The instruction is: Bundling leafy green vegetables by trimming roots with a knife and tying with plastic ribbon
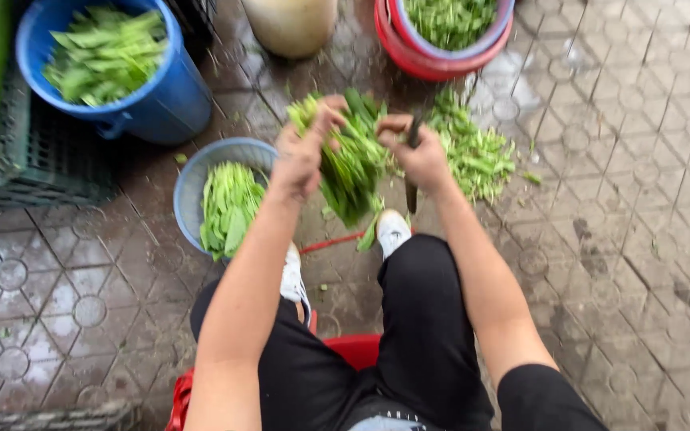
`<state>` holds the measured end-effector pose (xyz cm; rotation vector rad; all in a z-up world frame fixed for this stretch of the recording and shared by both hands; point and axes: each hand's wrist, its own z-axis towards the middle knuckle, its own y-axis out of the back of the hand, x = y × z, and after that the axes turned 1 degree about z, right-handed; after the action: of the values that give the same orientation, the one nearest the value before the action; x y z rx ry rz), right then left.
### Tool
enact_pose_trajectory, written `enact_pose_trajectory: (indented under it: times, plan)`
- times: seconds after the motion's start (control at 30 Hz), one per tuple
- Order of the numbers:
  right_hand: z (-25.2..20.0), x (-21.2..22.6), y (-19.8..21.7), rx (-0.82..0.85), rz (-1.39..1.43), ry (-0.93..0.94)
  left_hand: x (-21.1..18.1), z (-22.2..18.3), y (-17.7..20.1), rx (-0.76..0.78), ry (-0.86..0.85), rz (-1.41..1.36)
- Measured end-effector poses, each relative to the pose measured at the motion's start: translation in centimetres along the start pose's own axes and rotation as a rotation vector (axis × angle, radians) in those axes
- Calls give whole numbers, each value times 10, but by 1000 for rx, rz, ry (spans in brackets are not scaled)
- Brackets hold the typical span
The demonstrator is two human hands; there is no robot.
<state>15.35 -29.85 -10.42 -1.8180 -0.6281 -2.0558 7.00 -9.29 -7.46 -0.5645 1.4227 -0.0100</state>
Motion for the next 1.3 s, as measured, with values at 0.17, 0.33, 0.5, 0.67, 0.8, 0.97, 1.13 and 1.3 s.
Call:
enact_pose_trajectory:
  times: [0.17, 0.33, 0.5, 0.67, 0.8, 0.97, 1.13, 1.3]
  plan:
    - [6, -91, 32, -263, -91, -380, -80, -3, 22, -69, -118, 138]
    - [-4, -206, 24, 109, -589, -826, -107, -10, 43, -367, -335, 321]
    - [-2, -348, 0, 79, -761, -661, -98, -15, 68, -438, -247, 308]
    - [15, -383, -19, 53, -945, -571, -93, -17, 74, -487, -141, 379]
    - [15, -331, -11, -74, -790, -350, -84, -11, 74, -430, -150, 440]
    - [16, -218, 0, -70, -615, -95, -82, -4, 47, -252, -307, 815]
    - [7, -130, 11, -99, -322, -20, -26, -7, 34, 83, -437, 1091]
    - [0, -21, 29, 18, -326, -128, -4, -6, -1, 300, -348, 1227]
